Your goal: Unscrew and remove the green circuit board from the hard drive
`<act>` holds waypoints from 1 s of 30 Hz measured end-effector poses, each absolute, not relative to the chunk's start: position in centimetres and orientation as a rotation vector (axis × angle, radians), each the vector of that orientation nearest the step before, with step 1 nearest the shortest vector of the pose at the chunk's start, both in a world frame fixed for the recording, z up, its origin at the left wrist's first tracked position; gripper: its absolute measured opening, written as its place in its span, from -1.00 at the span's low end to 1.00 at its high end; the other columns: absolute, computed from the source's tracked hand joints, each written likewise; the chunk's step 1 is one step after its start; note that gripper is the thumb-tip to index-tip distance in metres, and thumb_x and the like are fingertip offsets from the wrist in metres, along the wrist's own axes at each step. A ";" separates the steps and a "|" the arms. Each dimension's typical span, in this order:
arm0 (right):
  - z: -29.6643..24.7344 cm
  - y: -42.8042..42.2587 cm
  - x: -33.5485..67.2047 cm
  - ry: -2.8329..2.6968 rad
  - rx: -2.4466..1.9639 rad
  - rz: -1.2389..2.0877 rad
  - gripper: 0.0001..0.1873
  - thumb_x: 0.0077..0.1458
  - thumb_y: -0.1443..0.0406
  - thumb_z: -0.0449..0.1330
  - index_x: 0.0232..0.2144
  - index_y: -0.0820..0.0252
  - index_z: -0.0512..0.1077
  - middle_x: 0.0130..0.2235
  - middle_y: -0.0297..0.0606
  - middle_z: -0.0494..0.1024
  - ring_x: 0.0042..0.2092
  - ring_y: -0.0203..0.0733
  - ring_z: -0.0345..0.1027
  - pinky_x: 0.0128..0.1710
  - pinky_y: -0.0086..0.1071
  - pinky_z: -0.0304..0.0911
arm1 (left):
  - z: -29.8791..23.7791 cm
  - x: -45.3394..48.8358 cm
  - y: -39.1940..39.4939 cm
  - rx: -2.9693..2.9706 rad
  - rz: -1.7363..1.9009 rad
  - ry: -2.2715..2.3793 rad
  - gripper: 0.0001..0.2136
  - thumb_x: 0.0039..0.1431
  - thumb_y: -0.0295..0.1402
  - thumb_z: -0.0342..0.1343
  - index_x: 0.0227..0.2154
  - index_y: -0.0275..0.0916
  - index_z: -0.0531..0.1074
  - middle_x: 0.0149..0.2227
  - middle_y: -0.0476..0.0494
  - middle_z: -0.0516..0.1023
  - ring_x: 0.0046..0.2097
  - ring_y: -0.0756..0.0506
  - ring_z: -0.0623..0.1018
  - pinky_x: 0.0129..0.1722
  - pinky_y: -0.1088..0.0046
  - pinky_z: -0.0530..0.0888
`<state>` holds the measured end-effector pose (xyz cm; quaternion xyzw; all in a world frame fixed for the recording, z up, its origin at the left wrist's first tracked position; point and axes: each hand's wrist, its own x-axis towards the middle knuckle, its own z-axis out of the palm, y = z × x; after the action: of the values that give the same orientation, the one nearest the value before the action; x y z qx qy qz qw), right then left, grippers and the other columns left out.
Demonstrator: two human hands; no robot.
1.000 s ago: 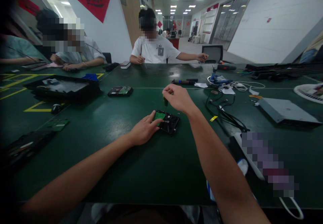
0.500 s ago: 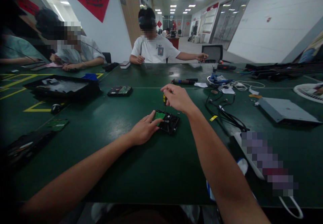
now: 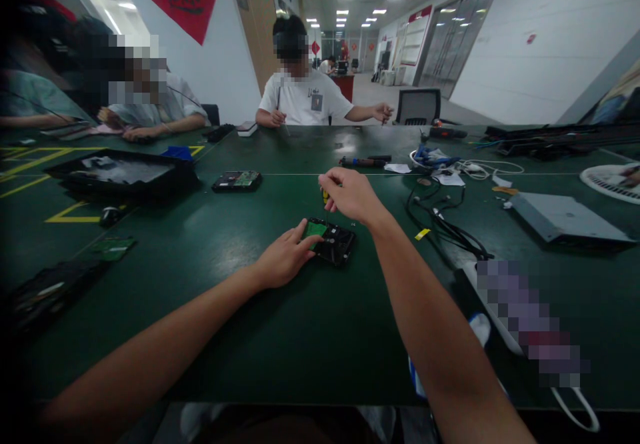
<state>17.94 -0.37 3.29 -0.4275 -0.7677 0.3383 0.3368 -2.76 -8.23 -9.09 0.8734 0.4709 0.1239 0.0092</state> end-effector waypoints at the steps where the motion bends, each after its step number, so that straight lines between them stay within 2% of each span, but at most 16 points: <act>1: 3.2 -0.3 17.9 -1.994 -1.117 0.891 -0.66 0.32 0.05 0.09 -0.19 0.17 0.49 -0.50 -0.27 0.56 -0.47 -0.23 0.46 -0.42 -0.35 0.34 | -9.1 -2.8 -8.2 2.727 0.389 1.469 -0.62 0.46 -0.20 -0.07 0.27 -0.09 0.27 0.48 -0.43 -0.06 0.39 -0.41 0.24 0.27 -0.02 0.30; 4: 3.3 -0.2 18.0 -2.005 -1.139 0.831 -0.68 0.32 0.07 0.10 -0.15 0.15 0.51 -0.49 -0.29 0.56 -0.47 -0.23 0.44 -0.40 -0.34 0.32 | -9.0 -2.8 -8.2 2.725 0.390 1.459 -0.62 0.46 -0.20 -0.07 0.26 -0.09 0.28 0.48 -0.41 -0.05 0.39 -0.40 0.24 0.27 -0.01 0.31; 10: 3.5 -0.5 18.2 -1.998 -1.240 0.614 -0.66 0.23 0.03 0.20 -0.34 0.19 0.50 -0.43 -0.24 0.57 -0.43 -0.23 0.42 -0.40 -0.33 0.22 | -9.0 -2.8 -8.3 2.718 0.384 1.469 -0.61 0.46 -0.21 -0.07 0.27 -0.08 0.26 0.47 -0.42 -0.04 0.38 -0.40 0.26 0.26 -0.02 0.31; 15: 3.4 -0.6 18.0 -2.002 -1.136 0.744 -0.68 0.29 0.06 0.15 -0.31 0.17 0.50 -0.32 -0.21 0.61 -0.51 -0.30 0.41 -0.44 -0.34 0.26 | -9.1 -2.8 -8.2 2.733 0.377 1.469 -0.61 0.46 -0.20 -0.09 0.27 -0.08 0.26 0.46 -0.43 -0.03 0.39 -0.41 0.25 0.27 -0.02 0.30; 19: 3.2 -0.3 17.9 -1.995 -1.110 0.876 -0.67 0.35 0.08 0.07 -0.20 0.18 0.50 -0.45 -0.24 0.57 -0.48 -0.24 0.45 -0.43 -0.35 0.32 | -9.1 -2.7 -8.2 2.732 0.371 1.470 -0.61 0.47 -0.19 -0.09 0.27 -0.08 0.26 0.46 -0.43 -0.02 0.39 -0.42 0.25 0.27 -0.02 0.30; 22: 3.1 -0.1 18.0 -2.011 -1.130 0.832 -0.68 0.35 0.10 0.07 -0.13 0.17 0.51 -0.48 -0.27 0.56 -0.47 -0.23 0.44 -0.42 -0.34 0.31 | -9.1 -2.7 -8.2 2.735 0.376 1.465 -0.61 0.47 -0.19 -0.10 0.27 -0.09 0.26 0.46 -0.44 -0.02 0.39 -0.42 0.25 0.27 -0.04 0.30; 27: 3.5 -0.2 18.2 -1.984 -1.250 0.623 -0.71 0.23 0.08 0.20 -0.32 0.19 0.52 -0.42 -0.23 0.58 -0.43 -0.23 0.41 -0.42 -0.33 0.23 | -9.2 -2.7 -8.1 2.740 0.384 1.470 -0.61 0.46 -0.20 -0.08 0.27 -0.08 0.26 0.46 -0.44 -0.02 0.37 -0.41 0.28 0.26 -0.02 0.31; 30: 3.7 -0.5 18.2 -1.968 -1.254 0.649 -0.75 0.23 0.13 0.20 -0.32 0.19 0.50 -0.45 -0.25 0.57 -0.48 -0.26 0.39 -0.43 -0.35 0.23 | -9.2 -2.7 -8.2 2.737 0.393 1.470 -0.62 0.46 -0.21 -0.06 0.27 -0.08 0.27 0.46 -0.43 -0.03 0.36 -0.40 0.29 0.26 -0.02 0.31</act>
<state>18.16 -0.46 3.69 -0.4846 -0.7604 0.2507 0.3523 -2.74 -8.17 -9.16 0.8739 0.4695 0.1256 0.0051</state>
